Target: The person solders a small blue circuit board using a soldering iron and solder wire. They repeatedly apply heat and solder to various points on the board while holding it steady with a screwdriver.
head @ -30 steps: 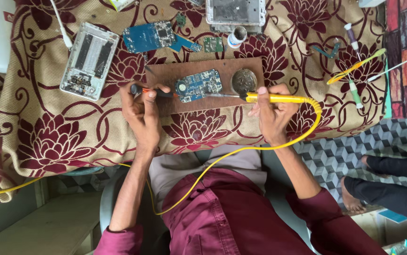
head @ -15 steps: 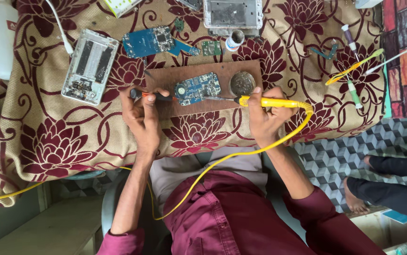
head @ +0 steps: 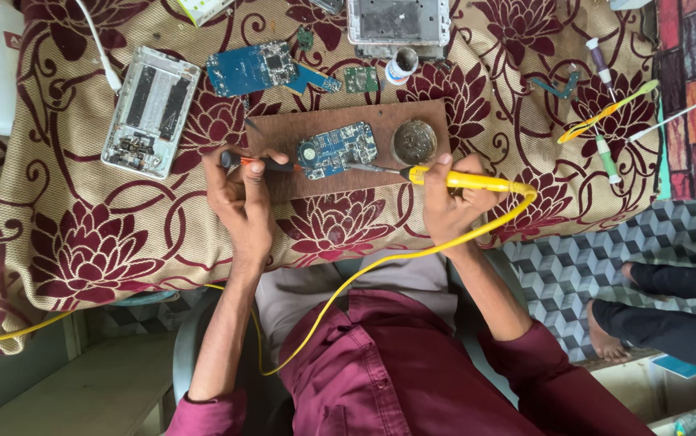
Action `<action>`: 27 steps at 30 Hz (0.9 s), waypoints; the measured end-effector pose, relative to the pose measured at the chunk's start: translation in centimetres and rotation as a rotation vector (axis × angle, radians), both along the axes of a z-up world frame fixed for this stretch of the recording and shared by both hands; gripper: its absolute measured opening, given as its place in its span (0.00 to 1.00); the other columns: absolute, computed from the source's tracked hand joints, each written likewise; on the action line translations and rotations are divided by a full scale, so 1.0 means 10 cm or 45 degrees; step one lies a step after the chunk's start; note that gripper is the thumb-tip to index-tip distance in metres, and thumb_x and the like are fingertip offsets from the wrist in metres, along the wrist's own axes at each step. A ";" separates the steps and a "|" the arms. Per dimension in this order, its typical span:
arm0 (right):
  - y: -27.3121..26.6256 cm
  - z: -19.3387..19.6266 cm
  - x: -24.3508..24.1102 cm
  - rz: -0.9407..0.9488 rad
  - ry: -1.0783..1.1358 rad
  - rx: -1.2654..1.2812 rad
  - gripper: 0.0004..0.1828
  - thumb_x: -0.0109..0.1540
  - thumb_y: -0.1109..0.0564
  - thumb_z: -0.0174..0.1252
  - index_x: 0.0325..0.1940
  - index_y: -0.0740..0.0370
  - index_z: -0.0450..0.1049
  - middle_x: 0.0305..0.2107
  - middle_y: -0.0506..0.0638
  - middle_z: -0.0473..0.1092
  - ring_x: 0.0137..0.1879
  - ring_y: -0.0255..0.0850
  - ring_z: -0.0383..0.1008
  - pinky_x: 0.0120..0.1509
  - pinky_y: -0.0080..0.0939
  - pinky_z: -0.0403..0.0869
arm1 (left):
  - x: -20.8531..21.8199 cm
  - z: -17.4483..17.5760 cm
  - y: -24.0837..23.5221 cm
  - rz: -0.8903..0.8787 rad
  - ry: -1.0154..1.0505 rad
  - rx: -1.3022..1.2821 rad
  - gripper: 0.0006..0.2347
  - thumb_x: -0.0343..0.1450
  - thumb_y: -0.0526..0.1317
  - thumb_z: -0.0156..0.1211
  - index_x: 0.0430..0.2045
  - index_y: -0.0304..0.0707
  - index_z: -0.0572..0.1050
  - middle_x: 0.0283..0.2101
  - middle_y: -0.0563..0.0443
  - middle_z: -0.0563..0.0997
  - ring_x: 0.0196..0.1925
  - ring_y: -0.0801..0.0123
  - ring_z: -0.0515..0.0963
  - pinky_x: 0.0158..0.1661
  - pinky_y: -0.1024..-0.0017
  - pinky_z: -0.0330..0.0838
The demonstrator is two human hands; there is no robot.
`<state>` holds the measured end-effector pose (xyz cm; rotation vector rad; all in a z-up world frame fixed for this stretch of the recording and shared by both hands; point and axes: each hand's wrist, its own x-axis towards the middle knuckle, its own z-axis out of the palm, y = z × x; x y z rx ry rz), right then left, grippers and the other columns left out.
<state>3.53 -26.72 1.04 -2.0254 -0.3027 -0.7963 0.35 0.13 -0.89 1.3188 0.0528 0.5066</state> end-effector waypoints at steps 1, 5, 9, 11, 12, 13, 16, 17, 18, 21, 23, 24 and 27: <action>0.00 -0.03 0.00 0.029 0.032 0.072 0.18 0.70 0.63 0.58 0.28 0.59 0.61 0.17 0.47 0.62 0.19 0.31 0.58 0.24 0.34 0.54 | 0.01 0.00 0.01 0.003 0.006 0.009 0.06 0.82 0.34 0.51 0.47 0.35 0.62 0.41 0.40 0.85 0.19 0.88 0.58 0.22 0.82 0.49; 0.00 -0.11 -0.02 0.207 0.111 0.342 0.13 0.72 0.62 0.54 0.34 0.62 0.62 0.21 0.49 0.68 0.22 0.31 0.68 0.25 0.32 0.64 | -0.01 0.00 0.02 0.004 0.036 0.023 0.06 0.82 0.35 0.51 0.46 0.35 0.62 0.41 0.40 0.85 0.17 0.89 0.56 0.21 0.82 0.48; -0.06 -0.17 -0.05 0.185 0.217 0.301 0.12 0.71 0.62 0.53 0.33 0.63 0.61 0.16 0.46 0.67 0.21 0.28 0.70 0.22 0.29 0.63 | -0.01 0.01 -0.01 0.006 -0.003 -0.008 0.06 0.83 0.35 0.52 0.48 0.35 0.62 0.41 0.41 0.84 0.21 0.87 0.58 0.23 0.81 0.49; -0.08 -0.22 -0.07 0.175 0.163 0.297 0.15 0.71 0.64 0.56 0.33 0.63 0.60 0.18 0.48 0.64 0.23 0.30 0.66 0.26 0.31 0.61 | -0.01 0.02 0.00 0.009 0.019 0.037 0.06 0.83 0.36 0.51 0.47 0.35 0.62 0.41 0.41 0.85 0.19 0.88 0.57 0.22 0.82 0.48; -0.08 -0.24 -0.08 0.170 0.139 0.296 0.16 0.71 0.65 0.57 0.32 0.63 0.59 0.19 0.50 0.63 0.23 0.32 0.64 0.27 0.32 0.60 | -0.02 0.02 0.01 0.011 0.034 0.060 0.06 0.83 0.36 0.51 0.46 0.35 0.62 0.41 0.41 0.85 0.18 0.89 0.56 0.22 0.82 0.48; -0.09 -0.25 -0.05 0.139 0.108 0.249 0.17 0.71 0.65 0.57 0.32 0.63 0.59 0.18 0.51 0.62 0.22 0.33 0.62 0.26 0.32 0.59 | -0.01 0.03 0.01 0.010 0.026 0.064 0.06 0.83 0.36 0.51 0.47 0.36 0.61 0.41 0.41 0.85 0.19 0.89 0.56 0.22 0.82 0.48; -0.09 -0.25 0.00 0.099 0.128 0.263 0.17 0.70 0.66 0.57 0.30 0.63 0.60 0.17 0.52 0.63 0.20 0.34 0.62 0.23 0.33 0.60 | -0.02 0.04 0.01 0.004 0.022 0.052 0.06 0.83 0.36 0.51 0.46 0.36 0.61 0.42 0.40 0.85 0.19 0.89 0.56 0.22 0.82 0.48; -0.09 -0.24 0.01 0.124 0.202 0.369 0.16 0.70 0.66 0.57 0.30 0.63 0.60 0.17 0.51 0.65 0.19 0.33 0.65 0.22 0.33 0.63 | -0.01 0.04 0.01 0.002 0.026 0.033 0.06 0.83 0.36 0.51 0.46 0.36 0.61 0.41 0.40 0.85 0.19 0.89 0.56 0.22 0.83 0.48; -0.08 -0.23 0.00 0.149 0.276 0.475 0.16 0.70 0.66 0.56 0.30 0.63 0.61 0.18 0.51 0.67 0.19 0.32 0.68 0.21 0.33 0.66 | 0.00 0.04 0.01 0.001 0.030 0.013 0.06 0.82 0.36 0.51 0.46 0.36 0.61 0.41 0.40 0.85 0.18 0.88 0.56 0.22 0.83 0.47; -0.02 -0.23 -0.01 0.179 0.262 0.592 0.13 0.69 0.66 0.53 0.32 0.64 0.60 0.24 0.55 0.72 0.22 0.34 0.72 0.23 0.34 0.69 | -0.01 0.04 0.00 0.002 0.027 -0.007 0.06 0.83 0.35 0.51 0.47 0.36 0.61 0.41 0.40 0.85 0.19 0.88 0.56 0.23 0.82 0.47; -0.02 -0.25 0.00 0.159 0.262 0.589 0.12 0.71 0.65 0.51 0.32 0.64 0.61 0.24 0.56 0.73 0.22 0.35 0.72 0.24 0.35 0.71 | -0.01 0.03 0.00 -0.005 0.024 -0.013 0.06 0.83 0.35 0.51 0.47 0.36 0.61 0.42 0.39 0.85 0.19 0.88 0.56 0.23 0.82 0.47; -0.02 -0.26 0.01 0.153 0.259 0.588 0.12 0.71 0.65 0.50 0.32 0.64 0.61 0.24 0.57 0.73 0.22 0.36 0.73 0.24 0.35 0.72 | -0.01 0.03 0.00 -0.006 0.019 -0.015 0.06 0.83 0.35 0.51 0.47 0.36 0.61 0.42 0.39 0.85 0.19 0.88 0.56 0.23 0.82 0.48; -0.03 -0.35 0.02 0.212 0.289 0.789 0.15 0.74 0.65 0.51 0.33 0.63 0.59 0.24 0.55 0.68 0.21 0.34 0.67 0.27 0.39 0.75 | 0.00 0.03 0.01 0.014 0.062 0.015 0.06 0.82 0.35 0.51 0.46 0.37 0.61 0.41 0.39 0.85 0.19 0.89 0.56 0.22 0.83 0.47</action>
